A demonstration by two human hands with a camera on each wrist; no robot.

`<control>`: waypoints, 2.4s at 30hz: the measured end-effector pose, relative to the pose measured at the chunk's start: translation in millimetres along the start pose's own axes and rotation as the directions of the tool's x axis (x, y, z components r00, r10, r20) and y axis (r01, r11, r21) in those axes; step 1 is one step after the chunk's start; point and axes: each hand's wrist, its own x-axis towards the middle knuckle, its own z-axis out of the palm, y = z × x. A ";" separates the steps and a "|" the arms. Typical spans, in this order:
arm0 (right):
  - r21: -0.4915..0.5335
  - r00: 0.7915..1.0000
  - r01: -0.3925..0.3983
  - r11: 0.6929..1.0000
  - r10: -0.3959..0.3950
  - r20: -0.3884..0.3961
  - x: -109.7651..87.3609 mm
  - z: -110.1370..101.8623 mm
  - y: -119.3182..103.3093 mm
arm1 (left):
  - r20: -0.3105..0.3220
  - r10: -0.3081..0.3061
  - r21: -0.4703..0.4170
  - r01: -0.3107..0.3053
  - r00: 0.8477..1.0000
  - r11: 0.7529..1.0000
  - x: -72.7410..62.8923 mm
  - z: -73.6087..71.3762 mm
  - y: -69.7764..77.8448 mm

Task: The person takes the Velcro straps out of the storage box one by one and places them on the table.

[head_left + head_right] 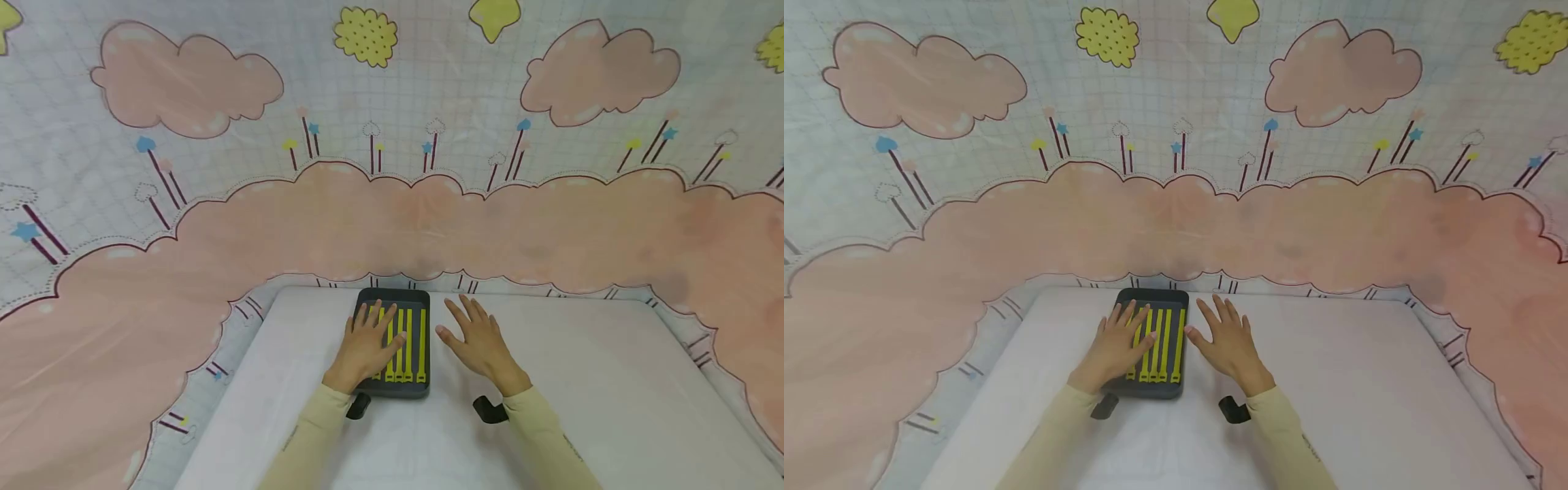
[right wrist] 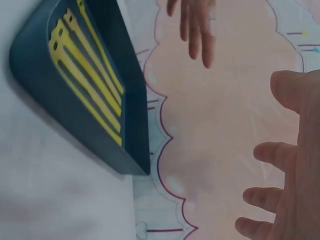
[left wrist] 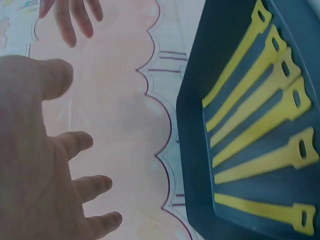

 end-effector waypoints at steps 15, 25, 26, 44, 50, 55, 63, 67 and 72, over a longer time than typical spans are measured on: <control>0.232 1.000 0.009 0.973 -0.008 -0.002 5.6 18.2 -18.7 | -0.032 -0.174 -0.152 0.167 0.984 0.974 -18.8 -6.8 -41.8; 0.460 0.998 -0.062 0.886 0.058 0.023 8.1 42.9 -32.1 | -0.053 -0.258 -0.279 0.234 0.965 0.931 -31.8 9.0 -63.1; 0.489 0.998 -0.065 0.870 0.063 0.020 8.6 45.8 -33.3 | -0.058 -0.267 -0.296 0.239 0.962 0.925 -32.7 9.9 -64.9; 0.609 0.988 -0.156 0.778 0.117 0.104 22.0 78.1 -49.4 | -0.063 -0.302 -0.435 0.247 0.951 0.866 -41.2 17.5 -78.1; 0.610 0.987 -0.158 0.777 0.117 0.107 27.4 86.0 -57.9 | -0.093 -0.298 -0.435 0.230 0.950 0.870 -41.4 24.5 -83.4; 0.648 0.988 -0.156 0.745 0.116 0.104 31.9 92.7 -65.7 | -0.097 -0.317 -0.457 0.241 0.943 0.856 -40.6 31.5 -90.1; 0.666 0.981 -0.195 0.720 0.143 0.133 37.9 103.4 -75.2 | -0.080 -0.273 -0.549 0.186 0.959 0.815 -39.7 33.5 -95.4; 0.645 0.979 -0.202 0.737 0.148 0.137 40.3 108.8 -78.2 | -0.065 -0.254 -0.595 0.167 0.965 0.786 -39.2 32.9 -97.5; 0.618 0.979 -0.200 0.760 0.139 0.147 43.0 113.6 -80.8 | -0.041 -0.262 -0.606 0.184 0.964 0.774 -39.6 31.6 -98.3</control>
